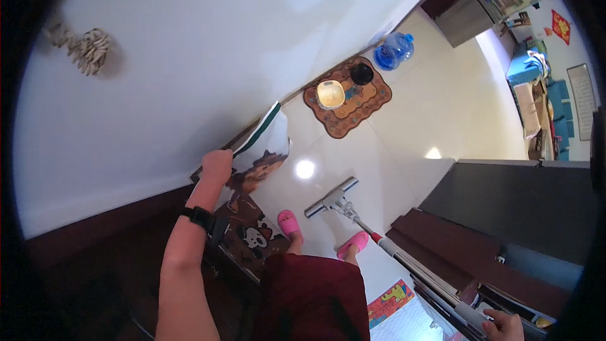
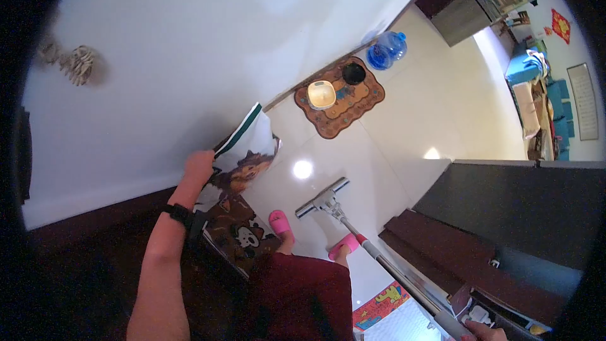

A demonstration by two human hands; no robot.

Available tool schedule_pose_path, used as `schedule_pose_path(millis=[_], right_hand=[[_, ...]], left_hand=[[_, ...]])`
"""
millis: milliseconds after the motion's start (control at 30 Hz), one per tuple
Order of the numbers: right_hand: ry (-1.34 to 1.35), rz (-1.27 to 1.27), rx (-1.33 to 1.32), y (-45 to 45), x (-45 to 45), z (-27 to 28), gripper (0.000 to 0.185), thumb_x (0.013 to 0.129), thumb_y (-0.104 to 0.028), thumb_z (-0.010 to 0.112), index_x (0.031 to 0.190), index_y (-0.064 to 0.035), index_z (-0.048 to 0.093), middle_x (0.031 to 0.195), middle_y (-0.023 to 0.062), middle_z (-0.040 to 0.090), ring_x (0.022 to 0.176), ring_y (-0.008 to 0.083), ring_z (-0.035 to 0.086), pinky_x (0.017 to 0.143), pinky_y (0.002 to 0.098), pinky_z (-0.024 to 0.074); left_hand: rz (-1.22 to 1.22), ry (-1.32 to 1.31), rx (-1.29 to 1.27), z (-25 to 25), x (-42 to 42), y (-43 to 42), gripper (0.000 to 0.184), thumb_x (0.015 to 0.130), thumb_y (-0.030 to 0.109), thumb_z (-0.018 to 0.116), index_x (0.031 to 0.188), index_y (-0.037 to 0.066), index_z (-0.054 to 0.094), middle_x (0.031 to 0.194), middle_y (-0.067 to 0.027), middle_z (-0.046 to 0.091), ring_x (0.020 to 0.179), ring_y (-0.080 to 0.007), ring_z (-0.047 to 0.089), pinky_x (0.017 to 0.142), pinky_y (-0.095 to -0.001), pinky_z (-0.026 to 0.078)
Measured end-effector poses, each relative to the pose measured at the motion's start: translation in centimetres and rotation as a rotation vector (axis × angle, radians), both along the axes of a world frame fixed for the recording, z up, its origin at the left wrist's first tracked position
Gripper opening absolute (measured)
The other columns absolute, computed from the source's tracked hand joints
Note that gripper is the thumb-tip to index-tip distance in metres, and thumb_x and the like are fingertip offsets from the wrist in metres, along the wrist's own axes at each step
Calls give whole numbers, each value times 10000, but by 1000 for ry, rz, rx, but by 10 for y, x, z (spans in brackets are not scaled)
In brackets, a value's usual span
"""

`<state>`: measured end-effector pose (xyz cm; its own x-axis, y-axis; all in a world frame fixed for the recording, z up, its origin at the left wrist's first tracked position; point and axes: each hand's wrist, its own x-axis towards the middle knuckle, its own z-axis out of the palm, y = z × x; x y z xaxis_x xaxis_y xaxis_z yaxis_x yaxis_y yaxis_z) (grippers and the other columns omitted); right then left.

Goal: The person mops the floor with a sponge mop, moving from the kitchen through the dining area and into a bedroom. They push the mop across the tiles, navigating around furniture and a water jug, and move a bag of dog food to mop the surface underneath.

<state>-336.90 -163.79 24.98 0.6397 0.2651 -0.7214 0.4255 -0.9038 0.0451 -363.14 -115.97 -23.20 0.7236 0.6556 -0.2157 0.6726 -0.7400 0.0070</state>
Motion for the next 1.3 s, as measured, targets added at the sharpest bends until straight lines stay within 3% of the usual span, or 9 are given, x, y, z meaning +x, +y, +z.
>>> schedule_pose_path(millis=[167,233,467,500,667,767,900,1100,1300], right_hand=[[14,-53,-90,-17,-7,-3,239,827,-132,553,1023,1,587,499,108,439,456,113,406,426,301,347],[41,-82,-145,-23,-7,-3,249,832,-134,550,1037,4,582,536,107,491,461,102,422,431,285,358],[61,-244,-54,-51,-20,-14,273,849,-127,530,1093,-12,575,617,65,557,470,81,473,434,250,392],[80,-253,-35,-64,-21,-15,272,847,-103,528,1101,-20,576,615,39,551,471,76,469,436,237,391],[55,-199,8,-144,-26,-27,283,840,-112,550,1107,-20,573,580,28,516,475,63,455,437,226,381],[114,-200,25,-186,-28,-35,294,840,-126,560,1106,-2,568,564,27,500,473,62,457,444,227,388],[174,-406,123,-300,-28,-69,293,844,-131,544,1107,-2,560,560,25,495,451,79,474,375,239,398],[417,-786,248,-465,-37,-126,419,822,-139,564,1230,-87,483,639,-1,560,483,46,427,437,201,364],[441,-716,417,-533,-60,-190,415,821,-149,577,1224,-100,494,613,-24,522,474,35,401,417,199,337]], left_hand=[[58,107,-119,-17,70,-8,122,768,125,498,842,94,589,837,-126,624,861,-269,604,760,-399,467],[-218,-370,144,-31,97,-30,237,787,131,471,1003,96,562,1050,-135,560,1063,-260,496,923,-418,360],[-517,-429,-285,-47,167,-251,385,798,138,441,1179,93,472,1274,-156,402,1236,-295,323,1012,-476,227],[-571,-285,-649,-57,177,-292,455,778,139,471,1229,100,433,1334,-145,345,1274,-287,268,1024,-475,205],[-797,-315,-940,19,169,-444,793,641,160,681,1327,105,287,1378,-132,277,1307,-290,189,1045,-480,187],[-797,-519,-962,2,170,-526,576,658,238,666,1185,117,468,1248,-105,442,1200,-287,370,995,-491,258],[-726,-335,-950,-27,186,-609,131,682,216,609,784,135,596,792,-20,587,864,-244,557,911,-541,327],[-713,-71,-688,-38,183,-711,149,683,219,622,813,155,587,790,-17,554,905,-213,542,865,-648,273],[-626,84,-488,-53,176,-720,111,718,164,576,825,159,605,869,-15,564,974,-205,522,862,-690,245]])
